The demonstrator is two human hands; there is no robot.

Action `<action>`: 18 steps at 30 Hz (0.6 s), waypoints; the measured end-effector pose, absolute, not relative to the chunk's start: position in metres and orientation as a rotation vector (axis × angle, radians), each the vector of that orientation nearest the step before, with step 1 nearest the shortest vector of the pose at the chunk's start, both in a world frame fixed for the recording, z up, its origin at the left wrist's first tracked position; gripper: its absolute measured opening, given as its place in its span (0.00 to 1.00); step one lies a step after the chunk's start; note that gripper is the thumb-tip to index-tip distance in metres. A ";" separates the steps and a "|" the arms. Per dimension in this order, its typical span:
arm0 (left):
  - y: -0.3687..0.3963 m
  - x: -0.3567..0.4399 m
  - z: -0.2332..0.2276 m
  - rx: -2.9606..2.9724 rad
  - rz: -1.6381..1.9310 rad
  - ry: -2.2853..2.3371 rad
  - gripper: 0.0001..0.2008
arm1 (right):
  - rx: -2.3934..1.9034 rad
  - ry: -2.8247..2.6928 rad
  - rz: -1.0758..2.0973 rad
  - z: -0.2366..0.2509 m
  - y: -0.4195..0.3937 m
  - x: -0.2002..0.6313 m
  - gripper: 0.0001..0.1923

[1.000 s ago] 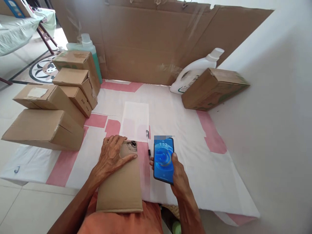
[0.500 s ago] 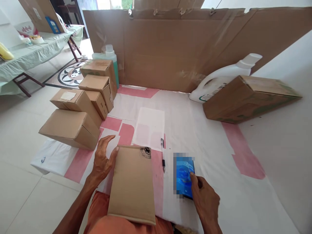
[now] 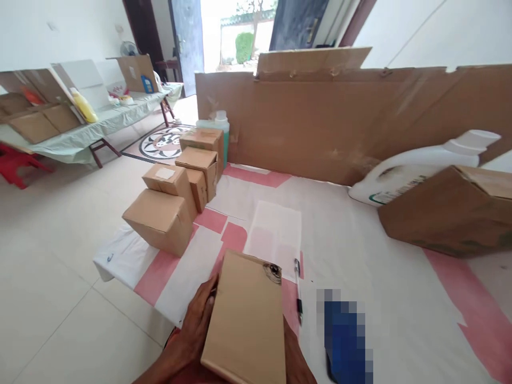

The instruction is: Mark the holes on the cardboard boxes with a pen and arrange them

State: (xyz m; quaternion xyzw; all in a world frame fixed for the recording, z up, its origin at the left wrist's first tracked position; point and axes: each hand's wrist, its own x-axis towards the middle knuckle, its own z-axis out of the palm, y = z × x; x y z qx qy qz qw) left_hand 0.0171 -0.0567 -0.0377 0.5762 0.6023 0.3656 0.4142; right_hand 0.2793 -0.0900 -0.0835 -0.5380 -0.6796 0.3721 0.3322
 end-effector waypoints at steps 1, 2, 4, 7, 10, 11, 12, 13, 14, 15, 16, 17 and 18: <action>-0.049 0.017 -0.027 1.444 0.927 1.510 0.29 | -1.396 -1.754 0.980 -0.082 -0.084 0.278 0.45; -0.041 0.013 -0.015 1.442 0.933 1.509 0.29 | -1.391 -1.745 0.974 -0.079 -0.075 0.278 0.45; -0.029 -0.002 0.011 1.439 0.934 1.492 0.30 | -1.395 -1.714 0.996 -0.068 -0.054 0.280 0.42; -0.022 -0.033 0.037 1.532 0.955 1.457 0.33 | -1.395 -1.633 1.114 -0.050 -0.026 0.278 0.32; -0.022 -0.049 0.036 1.598 0.992 1.439 0.36 | -1.248 -1.594 1.205 -0.036 -0.019 0.267 0.33; -0.022 -0.049 0.030 1.560 0.991 1.438 0.37 | -1.216 -1.534 1.237 -0.034 -0.021 0.262 0.34; -0.022 -0.046 0.024 1.496 0.969 1.432 0.38 | -1.207 -1.452 1.272 -0.032 -0.022 0.256 0.35; -0.022 -0.041 0.018 1.418 0.936 1.436 0.39 | -1.220 -1.359 1.306 -0.031 -0.023 0.251 0.34; -0.022 -0.034 0.012 1.351 0.901 1.454 0.40 | -1.242 -1.270 1.337 -0.029 -0.023 0.245 0.31; -0.024 -0.028 0.008 1.309 0.866 1.479 0.39 | -1.264 -1.202 1.360 -0.027 -0.022 0.240 0.29; -0.026 -0.023 0.005 1.290 0.845 1.504 0.39 | -1.277 -1.162 1.375 -0.025 -0.020 0.236 0.28; -0.031 -0.019 0.004 1.287 0.836 1.530 0.38 | -1.282 -1.144 1.386 -0.023 -0.017 0.231 0.28; -0.036 -0.018 0.004 1.286 0.838 1.558 0.36 | -1.281 -1.145 1.393 -0.020 -0.015 0.226 0.28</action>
